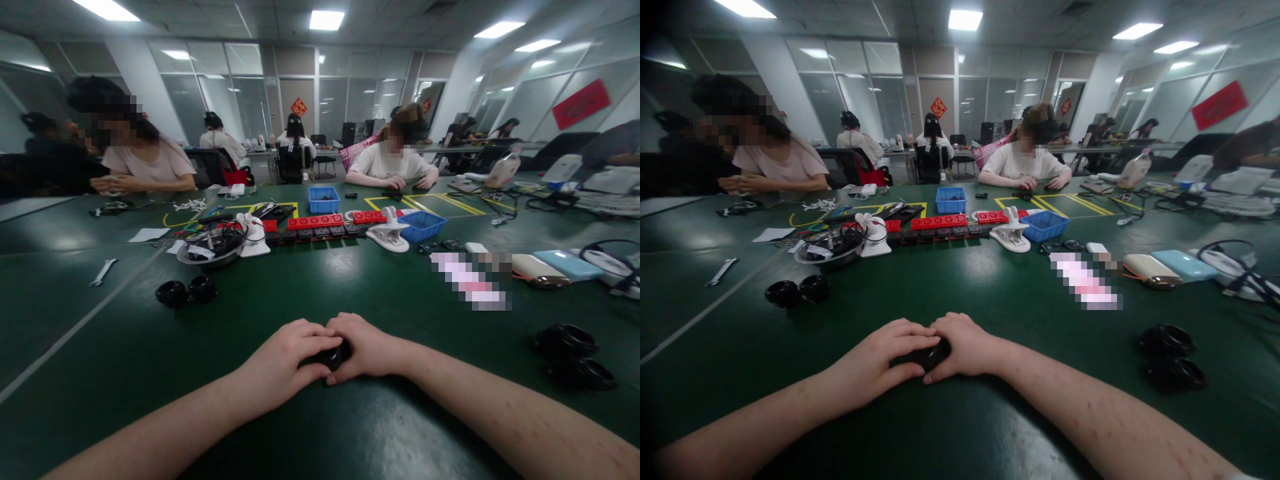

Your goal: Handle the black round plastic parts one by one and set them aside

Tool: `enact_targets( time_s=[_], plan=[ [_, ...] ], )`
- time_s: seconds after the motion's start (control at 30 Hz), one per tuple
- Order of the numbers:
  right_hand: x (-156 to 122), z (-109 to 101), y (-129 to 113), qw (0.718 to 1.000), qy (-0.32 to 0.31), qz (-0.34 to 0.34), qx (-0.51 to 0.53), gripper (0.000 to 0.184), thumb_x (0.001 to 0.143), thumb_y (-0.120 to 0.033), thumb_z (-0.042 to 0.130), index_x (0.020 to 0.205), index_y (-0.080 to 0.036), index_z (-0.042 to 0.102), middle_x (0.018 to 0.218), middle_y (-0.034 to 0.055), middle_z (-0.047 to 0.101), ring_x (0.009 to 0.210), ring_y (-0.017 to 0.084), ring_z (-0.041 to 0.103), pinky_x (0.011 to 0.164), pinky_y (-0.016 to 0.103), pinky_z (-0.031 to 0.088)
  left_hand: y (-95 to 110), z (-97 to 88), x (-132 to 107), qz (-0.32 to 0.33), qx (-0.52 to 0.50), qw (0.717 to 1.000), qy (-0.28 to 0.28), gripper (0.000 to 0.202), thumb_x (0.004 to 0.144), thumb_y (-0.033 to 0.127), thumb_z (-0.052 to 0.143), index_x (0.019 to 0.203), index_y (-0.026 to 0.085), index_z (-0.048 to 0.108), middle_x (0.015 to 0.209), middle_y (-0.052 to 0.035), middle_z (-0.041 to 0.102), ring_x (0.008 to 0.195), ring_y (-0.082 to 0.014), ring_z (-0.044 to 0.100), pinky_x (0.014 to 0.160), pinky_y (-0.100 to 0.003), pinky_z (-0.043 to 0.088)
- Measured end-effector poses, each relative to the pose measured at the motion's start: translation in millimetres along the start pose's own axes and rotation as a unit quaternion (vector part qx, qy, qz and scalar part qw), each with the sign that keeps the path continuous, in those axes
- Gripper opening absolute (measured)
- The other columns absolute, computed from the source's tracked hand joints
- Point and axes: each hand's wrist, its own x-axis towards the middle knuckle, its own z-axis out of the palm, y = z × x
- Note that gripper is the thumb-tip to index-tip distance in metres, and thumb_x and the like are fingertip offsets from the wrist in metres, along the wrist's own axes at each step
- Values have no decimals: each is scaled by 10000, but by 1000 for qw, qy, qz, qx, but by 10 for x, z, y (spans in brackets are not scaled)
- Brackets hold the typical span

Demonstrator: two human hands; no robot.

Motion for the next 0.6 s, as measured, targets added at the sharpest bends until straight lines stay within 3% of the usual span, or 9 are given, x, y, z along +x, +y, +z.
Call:
enact_targets(
  time_s=[0.13,0.23,0.37,0.6],
  plan=[
    [-5,108,-102,995,61,53,-56,429,579,-495,680,804,-151,557,799,38,583,757,185,502,671,305,348,23,86,-11,-62,45,995,64,372,708,169,675,1058,206,555,1000,-34,580,916,-207,520,822,-379,419],
    [-15,123,-119,994,68,40,-70,489,586,-572,645,810,-146,554,807,51,579,762,191,500,678,315,350,41,98,-11,-55,63,994,71,354,716,160,668,1050,197,555,1000,-38,583,919,-212,512,836,-397,404],
    [-26,50,-71,998,35,-2,-49,547,562,-586,660,890,-161,555,833,37,557,777,183,481,682,310,350,32,23,-3,-2,16,1000,20,397,751,121,624,1124,216,528,1110,-34,558,1003,-193,479,886,-358,390],
    [-16,-109,43,997,-63,-41,10,447,543,-450,735,851,-172,569,872,15,543,820,174,459,742,316,353,53,-75,-12,60,-34,995,-67,447,813,74,520,1215,262,472,1271,-18,476,1120,-177,422,953,-343,347]
  ],
)
